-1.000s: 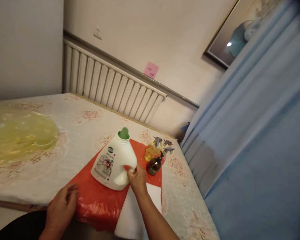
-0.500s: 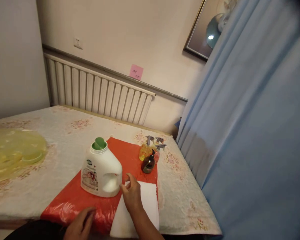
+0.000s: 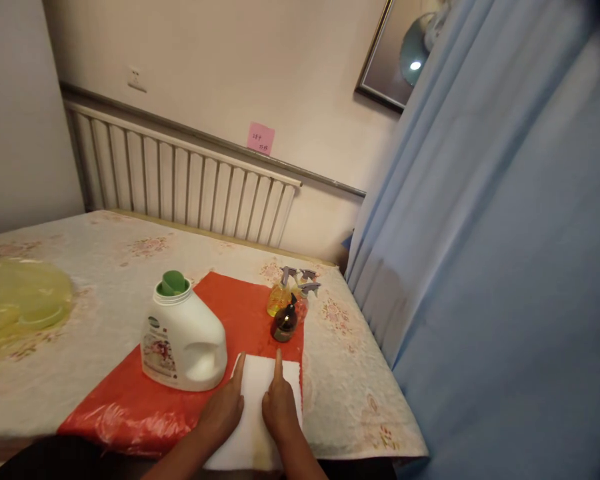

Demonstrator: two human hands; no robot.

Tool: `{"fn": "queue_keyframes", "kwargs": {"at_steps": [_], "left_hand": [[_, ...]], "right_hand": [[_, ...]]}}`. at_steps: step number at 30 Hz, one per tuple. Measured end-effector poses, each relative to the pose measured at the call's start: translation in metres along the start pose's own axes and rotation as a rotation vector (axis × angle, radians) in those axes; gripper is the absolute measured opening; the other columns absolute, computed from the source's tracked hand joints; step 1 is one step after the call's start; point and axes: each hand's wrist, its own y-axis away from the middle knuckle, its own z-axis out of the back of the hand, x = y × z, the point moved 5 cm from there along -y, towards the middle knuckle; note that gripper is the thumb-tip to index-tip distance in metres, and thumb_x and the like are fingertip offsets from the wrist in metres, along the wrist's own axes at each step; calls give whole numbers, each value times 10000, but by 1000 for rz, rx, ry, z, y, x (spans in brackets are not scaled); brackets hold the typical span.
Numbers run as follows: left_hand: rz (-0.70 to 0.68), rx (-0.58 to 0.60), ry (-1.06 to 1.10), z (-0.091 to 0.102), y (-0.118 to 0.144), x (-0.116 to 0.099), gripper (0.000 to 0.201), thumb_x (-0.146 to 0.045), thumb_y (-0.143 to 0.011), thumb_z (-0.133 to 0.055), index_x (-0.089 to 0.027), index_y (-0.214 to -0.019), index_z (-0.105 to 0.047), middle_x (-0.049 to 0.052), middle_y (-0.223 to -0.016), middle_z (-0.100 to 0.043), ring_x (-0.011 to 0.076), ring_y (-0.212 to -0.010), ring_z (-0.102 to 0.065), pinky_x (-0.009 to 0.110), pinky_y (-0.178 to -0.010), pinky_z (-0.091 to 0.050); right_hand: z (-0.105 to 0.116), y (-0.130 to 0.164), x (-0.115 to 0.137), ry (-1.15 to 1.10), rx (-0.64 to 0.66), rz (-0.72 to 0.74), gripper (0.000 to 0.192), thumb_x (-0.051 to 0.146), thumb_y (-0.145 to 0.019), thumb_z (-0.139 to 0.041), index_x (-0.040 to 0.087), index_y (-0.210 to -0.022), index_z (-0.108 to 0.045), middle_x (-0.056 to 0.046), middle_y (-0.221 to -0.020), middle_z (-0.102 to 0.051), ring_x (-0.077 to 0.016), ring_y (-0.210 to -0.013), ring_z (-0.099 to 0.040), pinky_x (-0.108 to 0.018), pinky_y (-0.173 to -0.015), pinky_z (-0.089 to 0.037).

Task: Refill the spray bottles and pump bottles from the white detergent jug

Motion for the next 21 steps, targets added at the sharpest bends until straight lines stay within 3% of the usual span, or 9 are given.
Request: {"fn": "queue_keyframes", "kwargs": {"at_steps": [4, 10, 21], "left_hand": [[75, 40, -78, -4, -14, 0, 830, -15, -791, -367, -57, -1527, 14, 188, -1071, -723, 261, -939, -700, 356, -825, -478], [106, 34, -91, -1, -16, 0, 832, -19, -796, -375, -58, -1527, 21, 197, -1143, -701, 263, -1065, -665, 361, -900, -455], [114, 58, -105, -7, -18, 4, 846, -18, -793, -364, -69, -1532, 47, 180, -1104, -722, 287, -985, -690, 399, -864, -464]], "right_hand": [[-8, -4, -18, 61, 41, -9, 960, -100, -614, -386, 35, -1535, -150, -59, -704, -668, -222, -657, -649, -263, -579, -429], [-14, -9, -26, 123, 45, -8, 946, -91, -621, -403, 9, -1530, -163, -87, -724, -690, -242, -686, -672, -277, -597, -446], [-17, -9, -31, 124, 27, -41, 917, -84, -647, -410, 30, -1531, -198, -86, -717, -684, -251, -695, -682, -283, -598, -456]]}}
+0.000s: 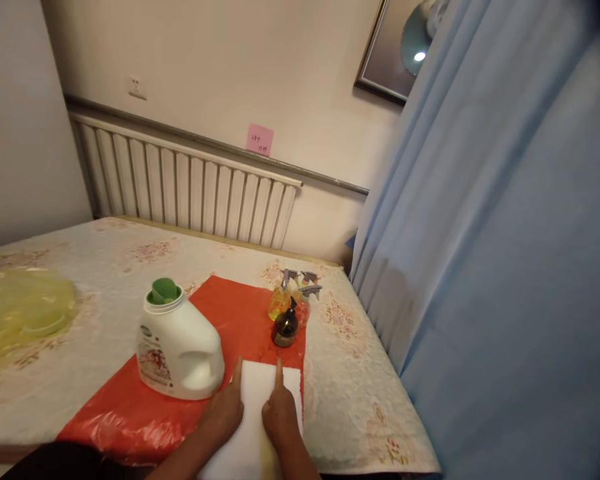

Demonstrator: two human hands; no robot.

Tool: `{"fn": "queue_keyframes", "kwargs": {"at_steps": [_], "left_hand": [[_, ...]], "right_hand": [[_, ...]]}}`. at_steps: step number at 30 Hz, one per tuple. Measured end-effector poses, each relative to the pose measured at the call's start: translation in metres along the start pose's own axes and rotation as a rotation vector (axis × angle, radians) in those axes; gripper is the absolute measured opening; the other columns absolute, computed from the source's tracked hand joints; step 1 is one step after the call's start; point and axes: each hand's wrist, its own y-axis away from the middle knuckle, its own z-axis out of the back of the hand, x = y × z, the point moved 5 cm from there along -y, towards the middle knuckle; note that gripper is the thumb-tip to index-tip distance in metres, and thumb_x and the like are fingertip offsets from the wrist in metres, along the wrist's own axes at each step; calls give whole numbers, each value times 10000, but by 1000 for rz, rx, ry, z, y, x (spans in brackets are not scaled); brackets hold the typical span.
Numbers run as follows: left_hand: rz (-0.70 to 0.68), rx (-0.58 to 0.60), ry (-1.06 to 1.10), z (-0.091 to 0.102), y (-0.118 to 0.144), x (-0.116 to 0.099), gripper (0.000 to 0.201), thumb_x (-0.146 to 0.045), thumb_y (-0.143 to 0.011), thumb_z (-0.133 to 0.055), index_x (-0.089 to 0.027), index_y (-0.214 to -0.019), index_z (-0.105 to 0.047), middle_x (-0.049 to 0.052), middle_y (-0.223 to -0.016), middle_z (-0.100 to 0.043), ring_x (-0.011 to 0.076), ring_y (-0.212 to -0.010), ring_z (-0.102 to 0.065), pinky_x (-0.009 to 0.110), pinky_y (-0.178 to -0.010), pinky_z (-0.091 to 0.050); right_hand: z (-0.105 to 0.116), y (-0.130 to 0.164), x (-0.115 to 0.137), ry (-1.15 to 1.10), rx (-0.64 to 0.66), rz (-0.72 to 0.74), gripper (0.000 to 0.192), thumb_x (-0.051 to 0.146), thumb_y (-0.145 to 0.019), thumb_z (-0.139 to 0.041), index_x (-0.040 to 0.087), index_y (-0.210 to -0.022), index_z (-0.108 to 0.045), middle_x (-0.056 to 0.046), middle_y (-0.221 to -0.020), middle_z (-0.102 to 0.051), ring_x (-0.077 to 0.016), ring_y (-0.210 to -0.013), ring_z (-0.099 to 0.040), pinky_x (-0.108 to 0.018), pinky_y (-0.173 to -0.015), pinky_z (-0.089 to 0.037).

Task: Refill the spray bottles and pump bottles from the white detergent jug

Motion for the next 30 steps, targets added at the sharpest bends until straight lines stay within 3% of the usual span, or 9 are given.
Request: {"fn": "queue_keyframes", "kwargs": {"at_steps": [10, 19, 23, 28, 30], "left_hand": [[18, 40, 3, 7, 7, -4, 863, -12, -805, -366, -105, -1539, 80, 183, -1205, -692, 279, -1081, -662, 405, -910, -462], [27, 42, 30, 9, 10, -3, 838, -17, -803, -372, -95, -1546, 6, 165, -1138, -721, 263, -1026, -683, 382, -906, -477], [15, 29, 77, 11, 11, -1, 831, 0, -790, -366, -102, -1549, -43, 174, -1238, -678, 241, -1145, -636, 352, -977, -448], [-39, -8, 205, 10, 18, 5, 855, -9, -770, -405, -77, -1548, -57, 183, -1448, -519, 210, -1294, -528, 320, -1094, -371], [-94, -37, 234, 6, 22, 12, 806, -33, -775, -425, -66, -1536, -164, 166, -1513, -441, 206, -1342, -477, 314, -1132, -338]], "right_hand": [[-6, -1, -3, 6, 4, -7, 910, -82, -655, -397, 30, -1533, -186, -81, -726, -690, -242, -711, -684, -277, -607, -464], [-3, 0, 1, 28, 29, -55, 906, -61, -641, -435, 63, -1519, -251, -78, -736, -711, -244, -706, -696, -279, -608, -474], [-4, 2, 2, -12, 10, -37, 905, -49, -647, -420, 35, -1525, -221, -102, -759, -727, -265, -711, -701, -306, -615, -492], [-2, 9, 3, -90, -48, 14, 848, -42, -683, -409, 98, -1512, -299, -157, -1105, -724, -264, -971, -700, -342, -822, -525], [-3, 10, 0, -117, -56, 6, 816, -43, -696, -403, 127, -1492, -356, -141, -1187, -699, -247, -1036, -685, -336, -886, -513]]}}
